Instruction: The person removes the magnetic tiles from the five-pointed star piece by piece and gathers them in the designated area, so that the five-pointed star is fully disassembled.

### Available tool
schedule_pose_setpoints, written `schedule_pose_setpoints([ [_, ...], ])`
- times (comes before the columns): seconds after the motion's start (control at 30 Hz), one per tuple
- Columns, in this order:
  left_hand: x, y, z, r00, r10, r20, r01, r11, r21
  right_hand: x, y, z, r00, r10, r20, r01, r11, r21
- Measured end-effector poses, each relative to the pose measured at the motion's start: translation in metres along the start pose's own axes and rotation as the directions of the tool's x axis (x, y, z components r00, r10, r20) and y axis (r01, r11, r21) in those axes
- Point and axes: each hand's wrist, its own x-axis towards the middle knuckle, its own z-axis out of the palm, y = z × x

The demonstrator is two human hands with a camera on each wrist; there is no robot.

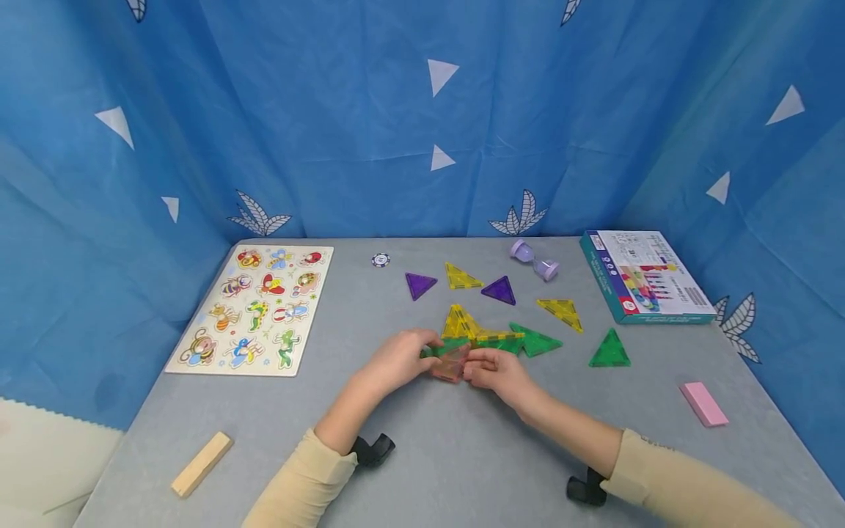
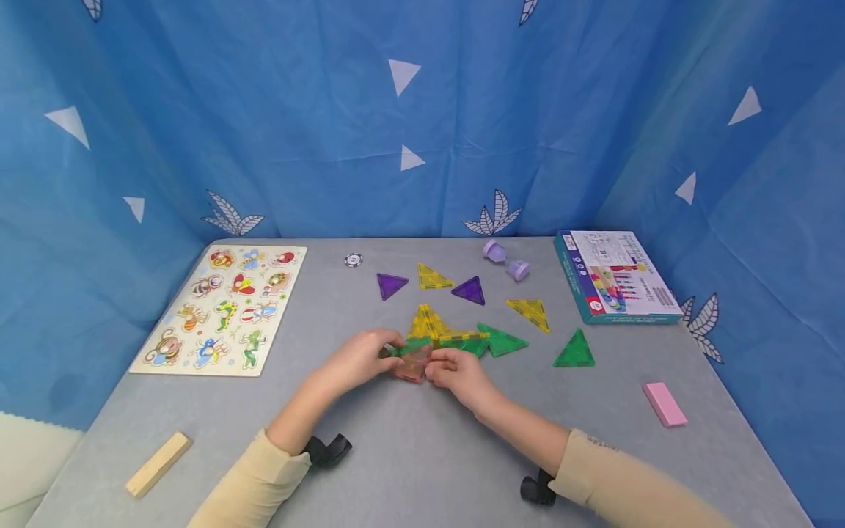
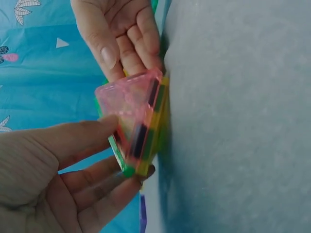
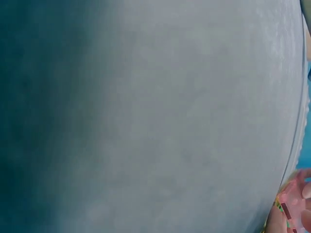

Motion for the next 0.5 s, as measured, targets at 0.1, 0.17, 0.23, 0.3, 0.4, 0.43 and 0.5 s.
schedule_pose_setpoints([
  [0.1, 0.0018, 0.0005, 0.0028, 1.0, -0.006, 0.03, 0.007, 1.0, -0.028, 0.0023, 0.0001, -0.0022, 1.0, -0.015, -0.021, 0.014, 0.999, -0.043],
  [0.17, 0.0029, 0.0009, 0.0049, 0.999, -0.006, 0.05, 0.008, 0.999, -0.035, 0.0042, 0.0002, -0.0029, 0.999, -0.015, -0.035, 0.012, 0.997, -0.07],
  [0.23, 0.0041, 0.0008, 0.0066, 0.998, 0.0, 0.063, 0.002, 1.0, -0.03, 0.0059, 0.0003, -0.0031, 0.998, -0.014, -0.055, 0.009, 0.994, -0.104],
  [0.3, 0.0049, 0.0001, 0.0079, 0.997, 0.01, 0.073, -0.008, 1.0, -0.027, 0.0069, 0.0003, -0.0027, 0.997, -0.021, -0.075, 0.009, 0.989, -0.15],
  [0.4, 0.0047, -0.0009, 0.0077, 0.996, 0.026, 0.08, -0.021, 0.998, -0.054, 0.0073, 0.0007, -0.0026, 0.995, -0.048, -0.087, 0.028, 0.974, -0.226],
  [0.43, 0.0042, -0.001, 0.0073, 0.996, 0.027, 0.083, -0.022, 0.997, -0.067, 0.0071, 0.0009, -0.0027, 0.995, -0.061, -0.084, 0.037, 0.966, -0.255],
  [0.5, 0.0031, -0.001, 0.0065, 0.996, 0.025, 0.091, -0.017, 0.996, -0.085, 0.0063, 0.001, -0.0033, 0.995, -0.089, -0.053, 0.069, 0.951, -0.301],
])
